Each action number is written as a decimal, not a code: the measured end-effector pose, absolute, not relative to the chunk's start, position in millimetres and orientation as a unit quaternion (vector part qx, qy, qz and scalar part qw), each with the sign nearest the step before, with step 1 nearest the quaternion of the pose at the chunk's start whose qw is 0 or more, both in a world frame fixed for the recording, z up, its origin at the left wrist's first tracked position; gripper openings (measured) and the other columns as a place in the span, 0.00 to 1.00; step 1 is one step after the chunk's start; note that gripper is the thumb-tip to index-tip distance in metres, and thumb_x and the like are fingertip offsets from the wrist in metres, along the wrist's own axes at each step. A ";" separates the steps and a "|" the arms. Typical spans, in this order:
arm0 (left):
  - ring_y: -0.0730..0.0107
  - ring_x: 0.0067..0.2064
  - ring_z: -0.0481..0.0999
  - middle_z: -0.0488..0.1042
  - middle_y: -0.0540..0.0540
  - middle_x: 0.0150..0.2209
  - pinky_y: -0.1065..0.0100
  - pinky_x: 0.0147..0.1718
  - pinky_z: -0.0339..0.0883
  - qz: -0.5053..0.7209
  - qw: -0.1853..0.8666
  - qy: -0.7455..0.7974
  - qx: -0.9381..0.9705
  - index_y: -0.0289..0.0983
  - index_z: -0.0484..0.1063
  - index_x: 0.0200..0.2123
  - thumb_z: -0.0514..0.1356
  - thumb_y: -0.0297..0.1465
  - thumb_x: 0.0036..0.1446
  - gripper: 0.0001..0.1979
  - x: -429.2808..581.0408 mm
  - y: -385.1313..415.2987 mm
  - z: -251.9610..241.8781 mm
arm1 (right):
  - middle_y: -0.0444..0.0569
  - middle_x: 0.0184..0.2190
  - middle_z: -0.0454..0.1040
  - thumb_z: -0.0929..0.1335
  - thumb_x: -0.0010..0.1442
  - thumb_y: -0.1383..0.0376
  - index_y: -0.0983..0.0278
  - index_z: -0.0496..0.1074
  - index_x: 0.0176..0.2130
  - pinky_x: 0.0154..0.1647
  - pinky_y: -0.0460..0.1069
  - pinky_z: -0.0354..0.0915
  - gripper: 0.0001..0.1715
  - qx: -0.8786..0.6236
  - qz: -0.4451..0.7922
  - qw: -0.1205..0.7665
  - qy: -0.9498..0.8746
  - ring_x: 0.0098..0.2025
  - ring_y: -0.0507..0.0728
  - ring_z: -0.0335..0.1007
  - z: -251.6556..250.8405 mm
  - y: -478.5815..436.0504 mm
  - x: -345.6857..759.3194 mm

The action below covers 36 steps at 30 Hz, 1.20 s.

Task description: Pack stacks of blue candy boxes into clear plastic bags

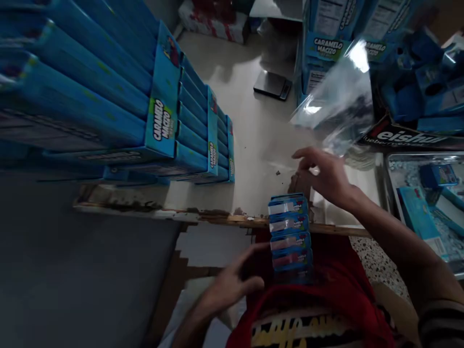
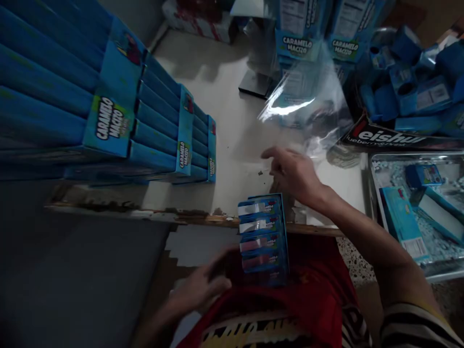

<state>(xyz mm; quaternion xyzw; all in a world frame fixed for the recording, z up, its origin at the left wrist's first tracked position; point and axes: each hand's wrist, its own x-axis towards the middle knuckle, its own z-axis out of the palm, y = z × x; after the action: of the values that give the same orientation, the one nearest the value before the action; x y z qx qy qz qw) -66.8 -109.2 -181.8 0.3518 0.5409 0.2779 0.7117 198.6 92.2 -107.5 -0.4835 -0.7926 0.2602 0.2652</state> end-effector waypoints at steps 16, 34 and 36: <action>0.59 0.39 0.78 0.79 0.42 0.32 0.60 0.41 0.68 0.237 0.121 0.479 0.837 0.38 0.81 0.33 0.61 0.32 0.71 0.13 -34.8 90.2 -219.5 | 0.43 0.34 0.81 0.75 0.61 0.70 0.61 0.78 0.37 0.41 0.48 0.64 0.05 -0.472 0.331 0.202 -0.792 0.37 0.54 0.74 -207.3 111.3 189.4; 0.62 0.35 0.80 0.81 0.46 0.33 0.62 0.32 0.67 0.248 0.006 0.554 0.795 0.41 0.79 0.34 0.57 0.30 0.71 0.13 -39.3 -11.4 -132.7 | 0.50 0.36 0.80 0.70 0.68 0.67 0.60 0.81 0.33 0.27 0.50 0.62 0.12 -0.532 0.135 0.133 -0.825 0.32 0.55 0.76 -127.7 32.0 208.3; 0.62 0.35 0.81 0.82 0.46 0.33 0.63 0.32 0.69 0.264 -0.033 0.562 0.783 0.40 0.80 0.36 0.60 0.30 0.70 0.10 -32.2 -18.9 -126.6 | 0.50 0.35 0.81 0.68 0.71 0.64 0.59 0.82 0.36 0.27 0.50 0.67 0.14 -0.544 0.110 0.217 -0.803 0.31 0.55 0.77 -120.6 17.5 203.5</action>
<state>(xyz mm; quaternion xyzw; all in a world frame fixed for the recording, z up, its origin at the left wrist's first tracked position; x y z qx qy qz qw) -32.2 -18.9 -126.6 0.7834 0.5615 0.2644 -0.0326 203.5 17.5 -120.6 -0.5445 -0.8028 0.1104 0.2167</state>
